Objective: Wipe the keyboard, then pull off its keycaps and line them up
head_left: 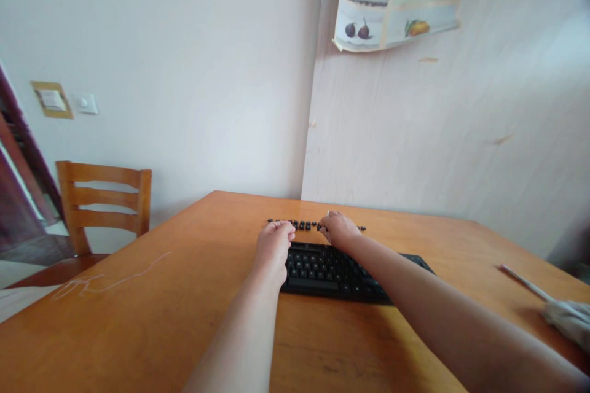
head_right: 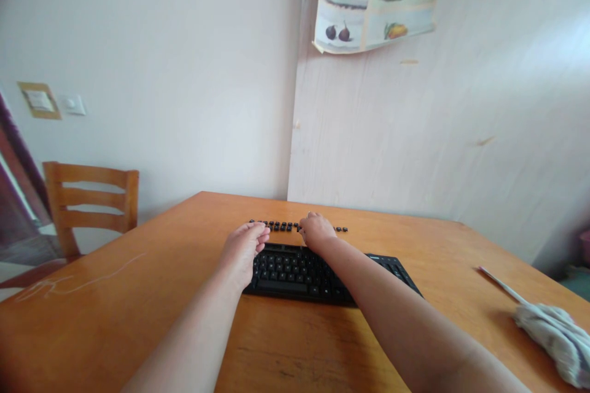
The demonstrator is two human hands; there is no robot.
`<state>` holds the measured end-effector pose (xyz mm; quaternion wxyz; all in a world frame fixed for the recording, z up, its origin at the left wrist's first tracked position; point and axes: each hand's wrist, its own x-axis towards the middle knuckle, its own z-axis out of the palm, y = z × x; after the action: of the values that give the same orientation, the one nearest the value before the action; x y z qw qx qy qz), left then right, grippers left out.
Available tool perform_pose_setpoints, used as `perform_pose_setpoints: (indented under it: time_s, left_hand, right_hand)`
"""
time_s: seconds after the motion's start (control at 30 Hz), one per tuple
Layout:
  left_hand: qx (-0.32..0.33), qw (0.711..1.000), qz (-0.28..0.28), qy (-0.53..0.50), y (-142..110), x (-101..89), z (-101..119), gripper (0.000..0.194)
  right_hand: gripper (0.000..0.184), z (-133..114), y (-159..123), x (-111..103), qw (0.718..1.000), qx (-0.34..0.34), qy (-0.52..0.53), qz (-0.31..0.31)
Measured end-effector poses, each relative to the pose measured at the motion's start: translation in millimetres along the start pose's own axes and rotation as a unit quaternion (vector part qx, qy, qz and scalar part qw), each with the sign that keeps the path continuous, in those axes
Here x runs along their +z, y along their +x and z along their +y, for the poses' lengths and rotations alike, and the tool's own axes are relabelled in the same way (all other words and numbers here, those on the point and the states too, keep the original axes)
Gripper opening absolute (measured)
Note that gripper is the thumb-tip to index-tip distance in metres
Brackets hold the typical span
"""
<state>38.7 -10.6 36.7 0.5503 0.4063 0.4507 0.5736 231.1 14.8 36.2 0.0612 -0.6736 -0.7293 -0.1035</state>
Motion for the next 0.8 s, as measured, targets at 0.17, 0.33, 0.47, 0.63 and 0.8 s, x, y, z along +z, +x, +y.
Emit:
perform_pose_setpoints:
  time_s: [0.17,0.33,0.47,0.63,0.8]
  left_hand:
    - [0.003,1.000,0.003,0.006,-0.5,-0.2,1.6,0.022]
    - [0.004,1.000,0.004,0.009,-0.5,-0.3,1.5,0.023]
    - [0.004,1.000,0.002,0.011,-1.7,0.1,1.9,0.022]
    - [0.001,1.000,0.007,0.013,-2.8,1.2,1.8,0.021]
    - [-0.003,1.000,0.009,0.012,-3.9,1.3,2.6,0.020]
  right_hand:
    - [0.025,-3.1,11.1,4.8,1.000,-0.006,-0.008,-0.013]
    - [0.025,-4.4,18.9,7.7,1.000,-0.010,-0.014,-0.026]
    - [0.027,-5.4,22.0,9.3,0.999,-0.013,-0.017,-0.035]
    - [0.028,-5.9,23.7,10.6,0.999,-0.010,-0.019,-0.043]
    - [0.029,-6.3,23.0,10.2,0.999,-0.008,-0.017,-0.043]
